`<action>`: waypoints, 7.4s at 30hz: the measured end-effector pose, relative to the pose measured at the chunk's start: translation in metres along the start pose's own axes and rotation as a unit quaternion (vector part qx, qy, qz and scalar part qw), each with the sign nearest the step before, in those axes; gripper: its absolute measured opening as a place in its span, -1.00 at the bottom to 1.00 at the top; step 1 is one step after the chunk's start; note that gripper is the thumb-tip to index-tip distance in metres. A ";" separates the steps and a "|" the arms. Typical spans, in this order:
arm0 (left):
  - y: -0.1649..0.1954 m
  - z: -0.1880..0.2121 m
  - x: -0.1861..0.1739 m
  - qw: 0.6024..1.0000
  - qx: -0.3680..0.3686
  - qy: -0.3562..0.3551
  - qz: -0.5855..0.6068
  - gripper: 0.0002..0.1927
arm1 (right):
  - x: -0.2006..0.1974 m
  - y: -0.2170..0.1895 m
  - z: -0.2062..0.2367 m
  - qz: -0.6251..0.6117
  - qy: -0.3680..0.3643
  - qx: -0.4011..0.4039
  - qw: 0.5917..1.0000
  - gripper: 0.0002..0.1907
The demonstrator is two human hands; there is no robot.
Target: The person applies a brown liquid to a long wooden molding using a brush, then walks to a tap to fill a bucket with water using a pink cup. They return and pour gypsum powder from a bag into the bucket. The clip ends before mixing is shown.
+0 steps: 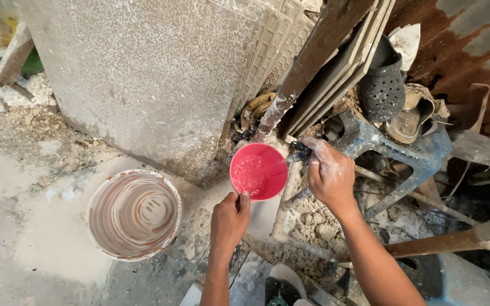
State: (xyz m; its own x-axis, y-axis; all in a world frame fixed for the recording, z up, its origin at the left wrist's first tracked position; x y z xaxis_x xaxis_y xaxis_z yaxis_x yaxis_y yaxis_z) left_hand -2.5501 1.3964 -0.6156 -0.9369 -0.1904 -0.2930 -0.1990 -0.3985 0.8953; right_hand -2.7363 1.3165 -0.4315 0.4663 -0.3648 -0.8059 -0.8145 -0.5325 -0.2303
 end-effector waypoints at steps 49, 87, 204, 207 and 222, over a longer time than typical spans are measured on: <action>0.000 -0.002 -0.011 1.000 0.010 0.013 -0.015 -0.62 | -0.002 -0.013 -0.010 -0.005 -0.013 0.003 1.000 -0.58; -0.007 -0.001 -0.011 0.999 -0.013 -0.007 -0.028 -0.62 | -0.001 -0.012 -0.008 -0.008 -0.006 0.001 1.000 -0.62; 0.004 -0.007 -0.006 0.999 0.023 0.027 0.009 -0.62 | 0.005 0.001 -0.004 -0.109 -0.009 -0.009 0.994 -0.80; 0.005 -0.007 -0.005 0.999 0.028 0.023 0.007 -0.63 | 0.012 0.011 0.002 -0.118 -0.014 -0.010 0.993 -0.87; 0.002 0.006 -0.059 0.997 0.021 0.079 0.016 -0.66 | -0.024 -0.014 0.022 -0.084 0.174 -0.099 0.976 -0.46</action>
State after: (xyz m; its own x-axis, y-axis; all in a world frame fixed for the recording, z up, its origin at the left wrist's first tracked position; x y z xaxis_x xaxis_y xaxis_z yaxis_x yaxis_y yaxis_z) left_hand -2.4968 1.4116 -0.5943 -0.8870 -0.3420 -0.3102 -0.1849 -0.3525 0.9173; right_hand -2.7436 1.3496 -0.4214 0.7042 -0.4783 -0.5247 -0.6500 -0.7317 -0.2054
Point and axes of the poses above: each hand's wrist, its own z-axis away from the middle knuckle, its own x-axis out of the palm, y = z × x, the point moved 9 cm from there along -z, towards the middle knuckle, and after that the axes turned 10 degrees about z, right-handed, at the moved point
